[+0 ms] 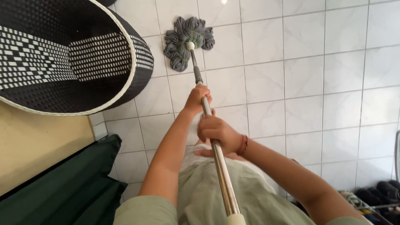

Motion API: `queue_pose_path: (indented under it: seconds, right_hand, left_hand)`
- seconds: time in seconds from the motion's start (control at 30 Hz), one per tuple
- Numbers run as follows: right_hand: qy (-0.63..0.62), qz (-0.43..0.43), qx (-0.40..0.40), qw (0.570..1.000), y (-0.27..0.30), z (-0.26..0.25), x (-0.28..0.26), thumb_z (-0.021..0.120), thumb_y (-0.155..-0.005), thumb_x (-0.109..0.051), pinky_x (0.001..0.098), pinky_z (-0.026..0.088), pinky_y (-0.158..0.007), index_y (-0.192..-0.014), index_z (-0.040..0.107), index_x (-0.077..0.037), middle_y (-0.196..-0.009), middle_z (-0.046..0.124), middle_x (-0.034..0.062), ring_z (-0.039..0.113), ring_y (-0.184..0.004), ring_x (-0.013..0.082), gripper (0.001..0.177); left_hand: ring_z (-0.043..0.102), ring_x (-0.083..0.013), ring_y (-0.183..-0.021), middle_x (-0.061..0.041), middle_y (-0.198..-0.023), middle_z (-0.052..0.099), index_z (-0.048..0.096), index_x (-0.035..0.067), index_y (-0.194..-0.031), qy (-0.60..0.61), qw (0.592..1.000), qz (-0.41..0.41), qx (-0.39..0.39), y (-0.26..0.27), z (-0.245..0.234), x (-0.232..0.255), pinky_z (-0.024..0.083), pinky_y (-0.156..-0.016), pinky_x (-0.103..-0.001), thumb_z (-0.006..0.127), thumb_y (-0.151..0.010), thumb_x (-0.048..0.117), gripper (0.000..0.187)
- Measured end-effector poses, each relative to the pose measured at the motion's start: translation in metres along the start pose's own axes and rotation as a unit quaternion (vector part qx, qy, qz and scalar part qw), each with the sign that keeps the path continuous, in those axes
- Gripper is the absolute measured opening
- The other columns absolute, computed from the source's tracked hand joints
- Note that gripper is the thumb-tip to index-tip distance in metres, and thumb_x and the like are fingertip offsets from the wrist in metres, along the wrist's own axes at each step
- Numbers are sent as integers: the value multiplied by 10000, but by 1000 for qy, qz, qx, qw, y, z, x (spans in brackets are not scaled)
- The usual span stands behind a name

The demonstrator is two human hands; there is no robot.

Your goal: Mopping a tiled floor using a string mop

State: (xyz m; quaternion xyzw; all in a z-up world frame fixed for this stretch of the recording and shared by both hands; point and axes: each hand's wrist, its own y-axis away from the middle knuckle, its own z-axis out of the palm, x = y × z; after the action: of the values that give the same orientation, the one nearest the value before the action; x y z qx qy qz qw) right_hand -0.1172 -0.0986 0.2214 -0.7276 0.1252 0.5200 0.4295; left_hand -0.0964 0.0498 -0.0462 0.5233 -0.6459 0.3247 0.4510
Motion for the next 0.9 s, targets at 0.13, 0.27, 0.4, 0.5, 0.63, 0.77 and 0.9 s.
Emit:
queue_pose_path:
  seconds: [0.13, 0.27, 0.4, 0.5, 0.63, 0.77, 0.9]
  right_hand:
    - [8, 11, 0, 1000, 15, 9, 19, 746, -908, -128, 404, 473, -592, -595, 458, -116, -584, 459, 85, 485, -521, 338, 425]
    - [32, 1, 22, 999, 30, 17, 23, 702, -934, -126, 405, 432, -527, -563, 417, -128, -546, 421, 63, 444, -470, 319, 468]
    - [49, -7, 33, 998, 69, 18, 29, 684, -911, -105, 408, 444, -516, -539, 415, -135, -518, 407, 59, 443, -442, 323, 460]
    - [55, -2, 32, 998, 103, 20, 17, 683, -907, -118, 385, 462, -529, -544, 422, -130, -530, 408, 57, 471, -468, 314, 447]
    - [56, 0, 32, 998, 163, 19, -13, 677, -888, -95, 409, 462, -521, -548, 420, -123, -521, 409, 69, 472, -449, 325, 428]
    - [65, 2, 31, 997, 203, 1, -52, 644, -850, -13, 396, 450, -518, -547, 405, -131, -514, 379, 62, 451, -436, 326, 404]
    - [78, 13, 20, 997, 246, -18, -77, 634, -844, 23, 389, 467, -526, -555, 397, -124, -515, 384, 73, 462, -438, 345, 402]
  left_hand:
    - [562, -337, -761, -100, -669, 536, 503, 97, -657, -8, 1000, 12, -3, 2, 3, -9, 451, -984, -471, 693, -790, 106, 232]
    - [563, -342, -748, -112, -669, 521, 478, 85, -662, -26, 999, 21, 2, 6, 5, -3, 476, -928, -448, 670, -796, 95, 234]
    - [585, -354, -750, -118, -694, 539, 501, 70, -695, -38, 999, 29, 3, 16, 25, -1, 508, -838, -445, 674, -802, 81, 204]
    - [587, -352, -764, -109, -711, 543, 504, 84, -714, -42, 998, 36, -10, 35, 46, 10, 513, -815, -426, 701, -839, 128, 237]
    - [578, -348, -753, -101, -719, 536, 480, 92, -714, -41, 997, 58, -13, 71, 85, 52, 513, -779, -434, 753, -873, 190, 331]
    - [577, -384, -747, -138, -726, 542, 466, 74, -721, -10, 996, 92, 13, 87, 135, 84, 491, -762, -441, 796, -880, 213, 391]
    - [563, -362, -699, -130, -676, 504, 423, 88, -678, -17, 994, 98, 35, 98, 188, 103, 488, -737, -403, 777, -916, 256, 458]
